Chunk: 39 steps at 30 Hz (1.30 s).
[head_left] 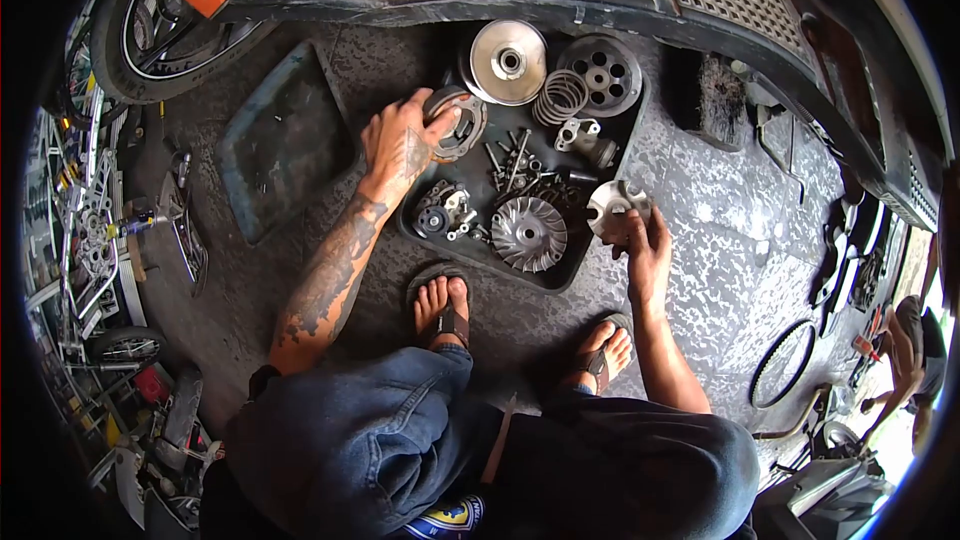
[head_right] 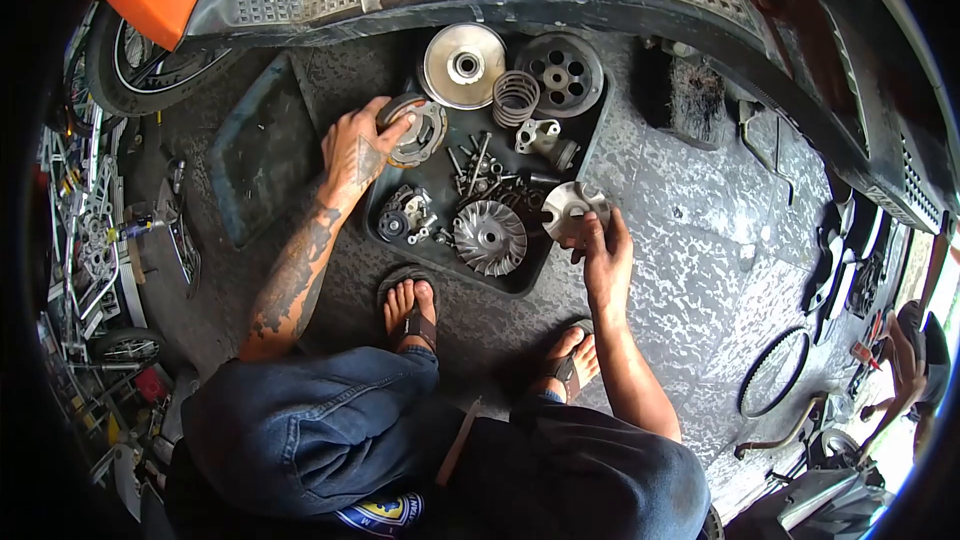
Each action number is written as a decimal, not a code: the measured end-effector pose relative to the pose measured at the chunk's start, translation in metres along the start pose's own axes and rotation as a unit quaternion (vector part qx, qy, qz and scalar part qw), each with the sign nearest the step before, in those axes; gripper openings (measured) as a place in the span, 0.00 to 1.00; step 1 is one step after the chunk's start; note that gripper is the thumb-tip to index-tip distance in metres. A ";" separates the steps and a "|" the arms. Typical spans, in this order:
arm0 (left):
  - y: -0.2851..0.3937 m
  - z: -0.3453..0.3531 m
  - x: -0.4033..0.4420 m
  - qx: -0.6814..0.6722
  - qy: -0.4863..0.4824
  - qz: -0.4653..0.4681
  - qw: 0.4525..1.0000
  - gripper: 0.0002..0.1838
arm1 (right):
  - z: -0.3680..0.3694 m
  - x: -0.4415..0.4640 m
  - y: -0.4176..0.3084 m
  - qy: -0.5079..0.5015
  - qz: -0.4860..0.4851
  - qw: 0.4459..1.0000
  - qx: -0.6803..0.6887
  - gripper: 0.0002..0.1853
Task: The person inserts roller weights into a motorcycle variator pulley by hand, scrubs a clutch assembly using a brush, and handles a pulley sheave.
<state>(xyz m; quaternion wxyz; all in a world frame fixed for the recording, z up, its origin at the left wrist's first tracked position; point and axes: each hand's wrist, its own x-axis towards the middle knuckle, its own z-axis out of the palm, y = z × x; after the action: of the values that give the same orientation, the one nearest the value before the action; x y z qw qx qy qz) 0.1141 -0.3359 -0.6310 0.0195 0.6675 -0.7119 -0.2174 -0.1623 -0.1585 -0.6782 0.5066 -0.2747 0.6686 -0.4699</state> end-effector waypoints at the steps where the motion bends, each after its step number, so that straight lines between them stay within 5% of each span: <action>1: -0.007 0.004 0.001 0.008 0.047 0.019 0.999 0.24 | -0.001 0.001 0.005 0.028 0.023 0.999 -0.011 0.21; 8: -0.016 0.011 -0.002 0.029 0.082 0.019 0.996 0.24 | -0.007 -0.005 0.011 0.084 0.017 0.996 0.030 0.21; 10: -0.008 0.012 -0.012 0.046 0.221 0.128 0.966 0.23 | -0.007 -0.007 0.011 0.086 0.010 0.995 0.051 0.20; 12: 0.002 0.022 -0.026 -0.035 0.209 0.250 0.945 0.20 | -0.009 -0.011 0.013 0.090 0.002 0.993 0.071 0.19; 14: 0.022 0.034 -0.051 -0.054 0.073 0.330 0.939 0.18 | -0.013 -0.015 0.017 0.103 0.047 0.991 0.067 0.26; 15: 0.031 0.042 -0.063 0.027 0.089 0.365 0.926 0.19 | -0.012 -0.017 0.016 0.112 0.049 0.990 0.070 0.27; 21: 0.040 0.096 -0.082 -0.024 -0.050 0.423 0.905 0.20 | -0.009 -0.023 0.018 0.112 0.047 0.989 0.086 0.27; 25: 0.035 0.085 -0.073 -0.145 -0.160 0.318 0.923 0.15 | -0.013 -0.025 0.024 0.133 0.039 0.987 0.077 0.27; 28: 0.017 0.059 -0.065 -0.236 -0.030 0.233 0.943 0.18 | -0.024 -0.031 0.014 0.105 0.038 0.991 0.067 0.20; 30: 0.015 0.034 -0.060 -0.398 -0.003 0.075 0.914 0.17 | -0.025 -0.031 0.010 0.132 0.034 0.987 0.090 0.18; 31: 0.012 0.026 -0.051 -0.332 0.078 0.126 0.932 0.16 | -0.027 -0.029 0.014 0.138 0.038 0.985 0.092 0.17; 35: 0.003 0.012 -0.024 -0.277 0.122 0.152 0.941 0.16 | -0.018 -0.028 0.015 0.150 0.058 0.982 0.100 0.27; 36: 0.005 0.012 -0.021 -0.259 0.123 0.130 0.949 0.16 | -0.022 -0.029 0.013 0.088 0.075 0.991 0.070 0.20; 39: 0.014 0.016 -0.014 -0.268 0.110 0.128 0.949 0.16 | -0.007 -0.026 0.013 0.041 -0.058 0.988 -0.140 0.18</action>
<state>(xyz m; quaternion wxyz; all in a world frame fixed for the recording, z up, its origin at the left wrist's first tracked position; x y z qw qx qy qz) 0.0974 -0.3181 -0.6371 0.3029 0.5610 -0.7003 -0.3212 -0.1590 -0.1289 -0.6792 0.4070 -0.3614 0.7315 -0.4108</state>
